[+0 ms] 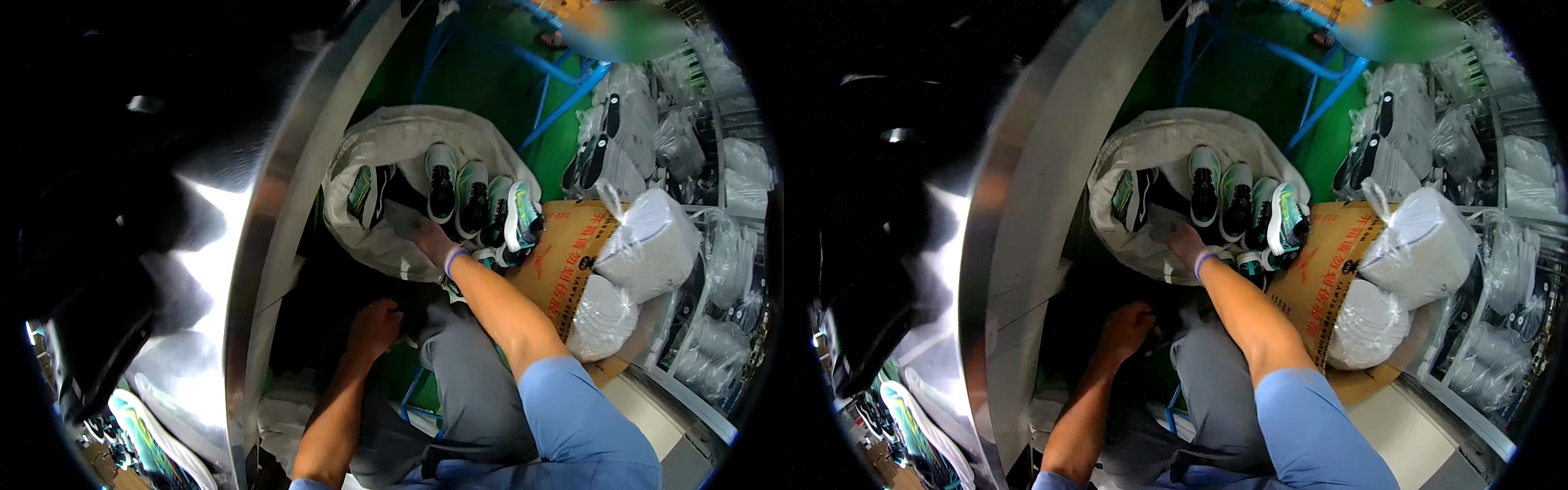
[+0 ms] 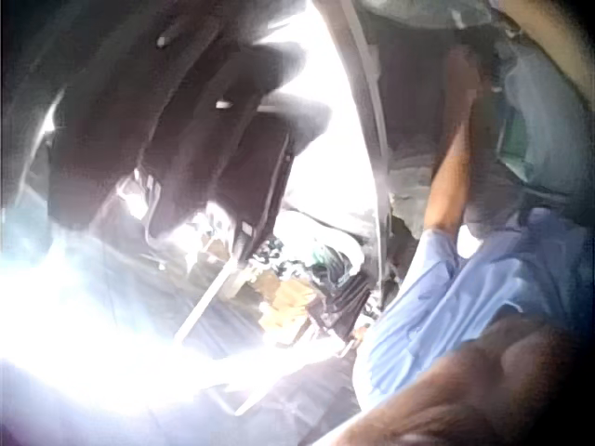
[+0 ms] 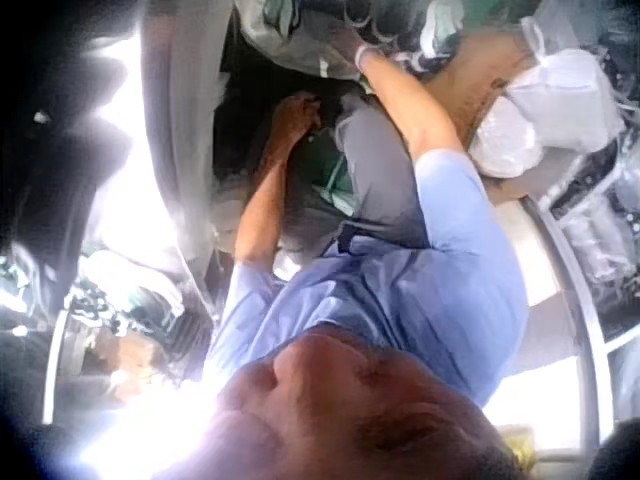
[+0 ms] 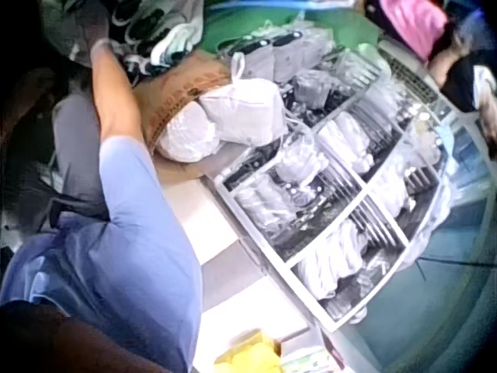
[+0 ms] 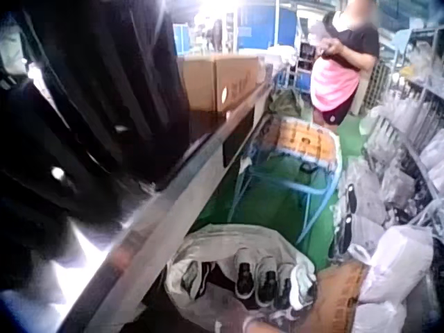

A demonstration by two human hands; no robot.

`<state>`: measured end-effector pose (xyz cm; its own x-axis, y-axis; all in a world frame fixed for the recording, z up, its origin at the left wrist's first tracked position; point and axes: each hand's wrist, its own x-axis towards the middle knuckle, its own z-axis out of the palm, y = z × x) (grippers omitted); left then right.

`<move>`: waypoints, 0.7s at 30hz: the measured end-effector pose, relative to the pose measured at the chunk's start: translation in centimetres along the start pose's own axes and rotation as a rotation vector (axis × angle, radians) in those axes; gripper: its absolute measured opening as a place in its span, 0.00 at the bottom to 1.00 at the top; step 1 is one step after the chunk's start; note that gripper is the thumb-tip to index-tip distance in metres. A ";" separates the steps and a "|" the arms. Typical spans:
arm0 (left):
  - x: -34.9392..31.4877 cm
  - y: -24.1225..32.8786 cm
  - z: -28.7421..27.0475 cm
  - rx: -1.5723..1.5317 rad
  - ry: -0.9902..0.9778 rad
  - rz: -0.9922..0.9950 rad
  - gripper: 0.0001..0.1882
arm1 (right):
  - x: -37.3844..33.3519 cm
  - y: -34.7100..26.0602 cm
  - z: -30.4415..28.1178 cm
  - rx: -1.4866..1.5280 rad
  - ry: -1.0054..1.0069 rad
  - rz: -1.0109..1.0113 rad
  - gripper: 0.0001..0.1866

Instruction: The person picks up pairs of shoes from a large bag and places them onto a moving conveyor belt in a factory setting.

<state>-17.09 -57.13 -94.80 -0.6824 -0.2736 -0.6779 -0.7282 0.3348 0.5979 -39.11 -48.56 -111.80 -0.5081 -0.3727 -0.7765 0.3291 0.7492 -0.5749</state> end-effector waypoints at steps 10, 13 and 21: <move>-1.1 -3.3 0.1 0.064 0.068 -0.144 0.17 | 14.5 -2.2 10.5 -0.093 0.033 0.065 0.45; -1.2 -2.0 0.0 0.109 0.064 -0.133 0.17 | 19.4 -1.0 11.5 -0.150 0.096 0.137 0.48; -0.9 -0.4 -0.2 0.056 0.030 -0.110 0.18 | 18.4 -1.1 11.0 0.142 0.155 0.102 0.60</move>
<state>-16.20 -57.20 -94.33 -0.6011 -0.3376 -0.7244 -0.7944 0.3512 0.4955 -40.04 -62.28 -128.26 -0.5789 -0.2021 -0.7900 0.4884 0.6899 -0.5344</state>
